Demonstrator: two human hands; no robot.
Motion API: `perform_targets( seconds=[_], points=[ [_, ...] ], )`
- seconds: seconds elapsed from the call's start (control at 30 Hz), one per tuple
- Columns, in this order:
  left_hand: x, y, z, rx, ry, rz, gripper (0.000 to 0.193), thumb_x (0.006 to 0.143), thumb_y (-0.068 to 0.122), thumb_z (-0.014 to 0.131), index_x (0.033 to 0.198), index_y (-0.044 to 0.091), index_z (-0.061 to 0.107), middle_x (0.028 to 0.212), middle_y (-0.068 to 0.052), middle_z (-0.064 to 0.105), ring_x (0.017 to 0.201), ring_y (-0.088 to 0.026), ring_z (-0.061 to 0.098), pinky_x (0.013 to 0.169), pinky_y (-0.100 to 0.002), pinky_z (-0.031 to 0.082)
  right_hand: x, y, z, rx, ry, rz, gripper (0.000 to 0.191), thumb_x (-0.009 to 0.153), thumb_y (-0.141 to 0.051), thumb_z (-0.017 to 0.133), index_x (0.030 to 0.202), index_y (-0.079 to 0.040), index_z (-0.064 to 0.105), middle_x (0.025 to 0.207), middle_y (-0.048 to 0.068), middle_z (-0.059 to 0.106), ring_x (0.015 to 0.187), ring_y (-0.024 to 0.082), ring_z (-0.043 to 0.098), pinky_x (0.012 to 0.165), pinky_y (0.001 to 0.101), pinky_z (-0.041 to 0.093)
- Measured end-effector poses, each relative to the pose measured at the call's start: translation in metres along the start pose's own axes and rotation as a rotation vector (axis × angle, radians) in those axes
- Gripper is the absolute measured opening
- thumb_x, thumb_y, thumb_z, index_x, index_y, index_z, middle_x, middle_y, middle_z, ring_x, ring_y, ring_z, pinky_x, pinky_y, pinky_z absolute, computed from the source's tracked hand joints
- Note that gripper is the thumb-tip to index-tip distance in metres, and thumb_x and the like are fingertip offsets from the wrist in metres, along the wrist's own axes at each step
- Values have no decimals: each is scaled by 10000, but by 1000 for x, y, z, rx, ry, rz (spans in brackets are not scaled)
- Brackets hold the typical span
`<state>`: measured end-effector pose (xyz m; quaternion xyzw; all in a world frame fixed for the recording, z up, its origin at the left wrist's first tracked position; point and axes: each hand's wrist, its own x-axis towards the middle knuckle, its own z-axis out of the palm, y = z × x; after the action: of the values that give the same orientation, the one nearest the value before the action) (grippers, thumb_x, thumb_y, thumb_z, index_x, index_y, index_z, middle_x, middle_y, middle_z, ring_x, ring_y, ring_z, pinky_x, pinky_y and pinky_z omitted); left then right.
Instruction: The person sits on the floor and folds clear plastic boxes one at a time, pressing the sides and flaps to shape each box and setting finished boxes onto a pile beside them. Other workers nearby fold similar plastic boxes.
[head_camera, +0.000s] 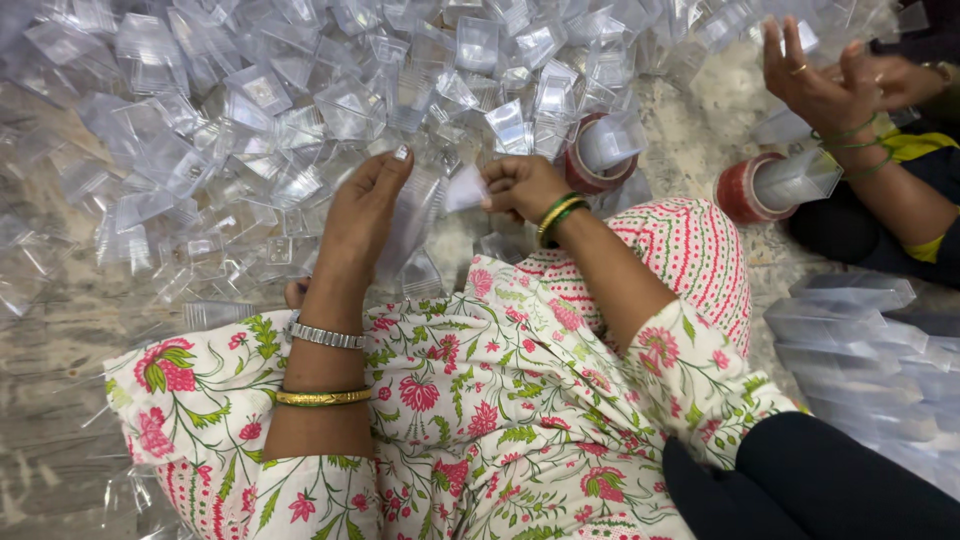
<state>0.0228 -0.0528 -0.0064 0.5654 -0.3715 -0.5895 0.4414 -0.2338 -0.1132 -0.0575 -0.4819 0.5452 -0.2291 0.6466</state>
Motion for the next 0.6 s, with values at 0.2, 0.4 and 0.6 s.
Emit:
perform_targets(
  seconds=[0.2,0.4,0.6],
  points=[
    [0,2,0,119,-64,-87,557,957,541,534,1236,105,737,1285,-79,723,1238,-198,609,1075,-335,404,-28,-28,-11,89,93,-214,302,845,78,732,1134,-7,709,998,54,786,633,62,633,498,215,502],
    [-4,4,4,191,-154,-164,709,927,610,511,1395,86,604,1434,-115,612,1313,-265,561,1092,-363,400,-47,-41,-11,120,-392,-297,220,944,78,716,1161,46,731,989,130,745,803,156,725,769,314,626],
    [-6,10,5,95,-119,-284,896,900,694,486,1474,6,492,1548,-190,486,1438,-316,442,1165,-418,323,-40,-39,-20,-17,-72,-514,311,933,-16,709,1240,-60,715,1353,58,680,1086,174,679,879,308,581]
  ],
)
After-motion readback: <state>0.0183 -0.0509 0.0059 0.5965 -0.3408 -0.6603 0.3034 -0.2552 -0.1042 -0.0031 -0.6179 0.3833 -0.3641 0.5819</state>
